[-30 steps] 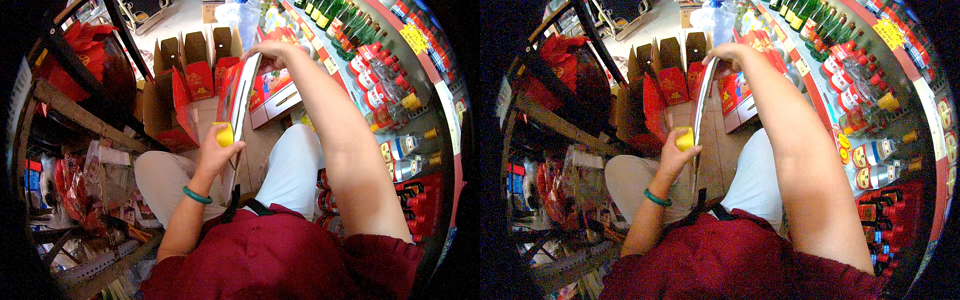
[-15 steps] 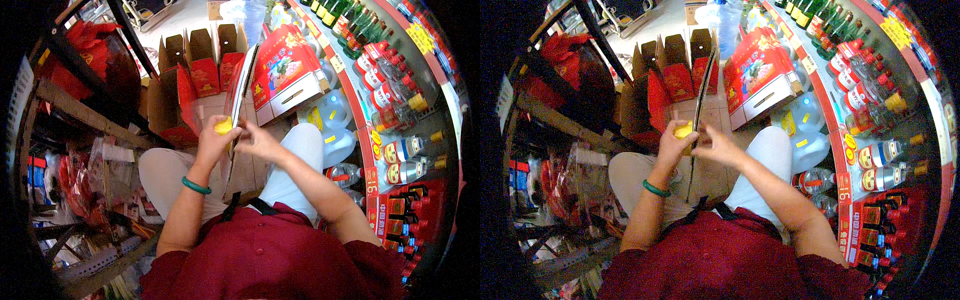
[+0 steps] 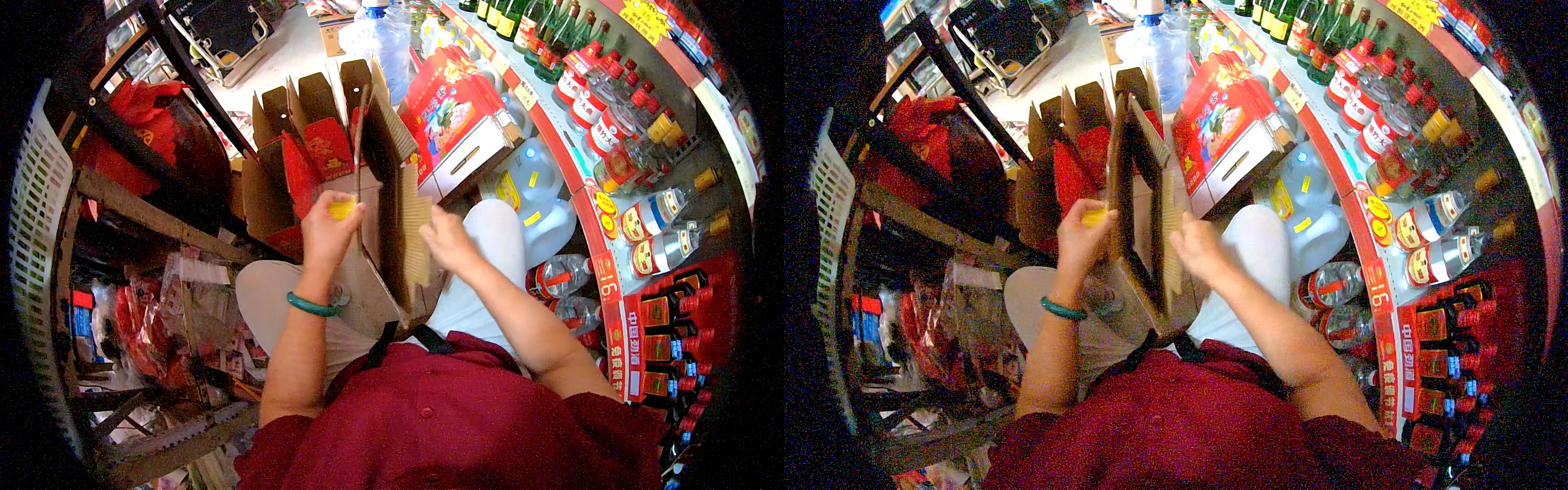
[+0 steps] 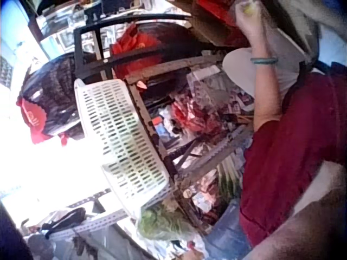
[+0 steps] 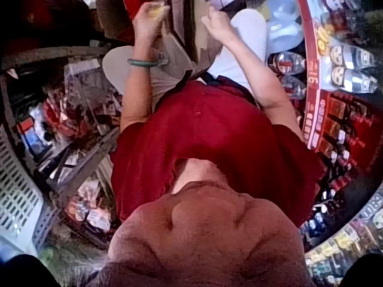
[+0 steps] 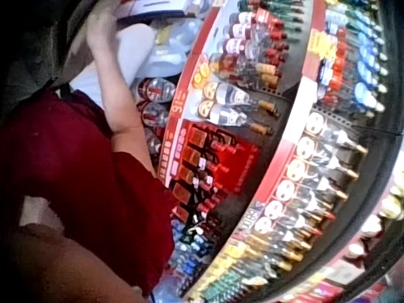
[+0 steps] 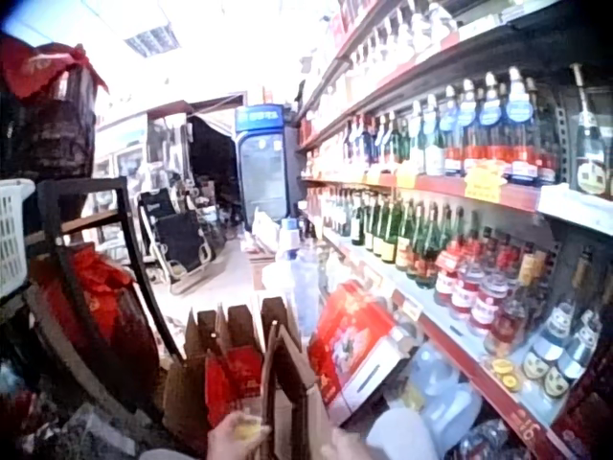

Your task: The person sits on the floor in a store aisle and assembles red cardboard boxes. They fold the flaps, apply yellow tape to seal the boxes, and place the finished boxes on the floor beside them.

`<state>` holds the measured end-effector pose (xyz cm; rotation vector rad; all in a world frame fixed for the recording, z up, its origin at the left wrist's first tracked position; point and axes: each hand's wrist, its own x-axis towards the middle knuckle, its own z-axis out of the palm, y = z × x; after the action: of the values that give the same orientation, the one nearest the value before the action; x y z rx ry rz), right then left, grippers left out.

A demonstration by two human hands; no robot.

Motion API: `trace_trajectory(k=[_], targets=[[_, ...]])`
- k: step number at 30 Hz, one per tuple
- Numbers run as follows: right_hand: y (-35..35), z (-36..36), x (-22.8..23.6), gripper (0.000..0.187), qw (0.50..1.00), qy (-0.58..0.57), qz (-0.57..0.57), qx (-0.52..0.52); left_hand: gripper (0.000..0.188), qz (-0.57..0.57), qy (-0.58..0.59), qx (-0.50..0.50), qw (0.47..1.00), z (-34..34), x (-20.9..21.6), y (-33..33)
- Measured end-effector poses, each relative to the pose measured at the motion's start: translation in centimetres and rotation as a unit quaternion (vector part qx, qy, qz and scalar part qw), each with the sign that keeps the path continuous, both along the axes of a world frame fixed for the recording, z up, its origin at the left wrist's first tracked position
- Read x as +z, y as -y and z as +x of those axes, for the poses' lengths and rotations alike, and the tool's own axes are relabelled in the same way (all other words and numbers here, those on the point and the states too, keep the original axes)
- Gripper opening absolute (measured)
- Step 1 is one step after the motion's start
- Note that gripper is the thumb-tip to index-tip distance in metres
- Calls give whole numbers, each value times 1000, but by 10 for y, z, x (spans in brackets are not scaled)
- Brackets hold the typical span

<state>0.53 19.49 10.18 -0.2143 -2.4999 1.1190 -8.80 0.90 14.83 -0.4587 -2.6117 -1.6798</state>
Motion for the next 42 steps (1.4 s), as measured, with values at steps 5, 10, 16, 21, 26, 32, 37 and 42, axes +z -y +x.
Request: trace_trajectory(k=[5, 10, 16, 21, 26, 32, 37, 42], targets=[[-47, -2, 24, 26, 998, 43, 36, -33, 29, -103, -53, 6, 993, -5, 3, 28], [-89, -14, 0, 27, 994, 57, 41, -82, 30, -165, 0, 0, 986, 9, -13, 44], [-88, -28, 5, 30, 991, 92, 58, -82, 24, -85, -6, -29, 996, 30, -13, 46], [-78, -29, 27, 57, 985, 130, 69, -93, 24, -52, -9, -38, 998, 34, -19, 43], [-70, -50, 57, 78, 894, 149, 422, -40, 25, -21, 53, -53, 997, 40, -21, 33], [-77, -82, 36, 52, 875, 123, 466, -32, 24, -32, -7, -39, 999, 43, -21, 30], [-70, -89, 46, 52, 884, 157, 440, -21, 25, -30, 48, -35, 998, 45, -19, 35], [-84, -100, 21, 48, 880, 37, 471, -44, 26, -12, 49, -52, 997, 47, -20, 25]])
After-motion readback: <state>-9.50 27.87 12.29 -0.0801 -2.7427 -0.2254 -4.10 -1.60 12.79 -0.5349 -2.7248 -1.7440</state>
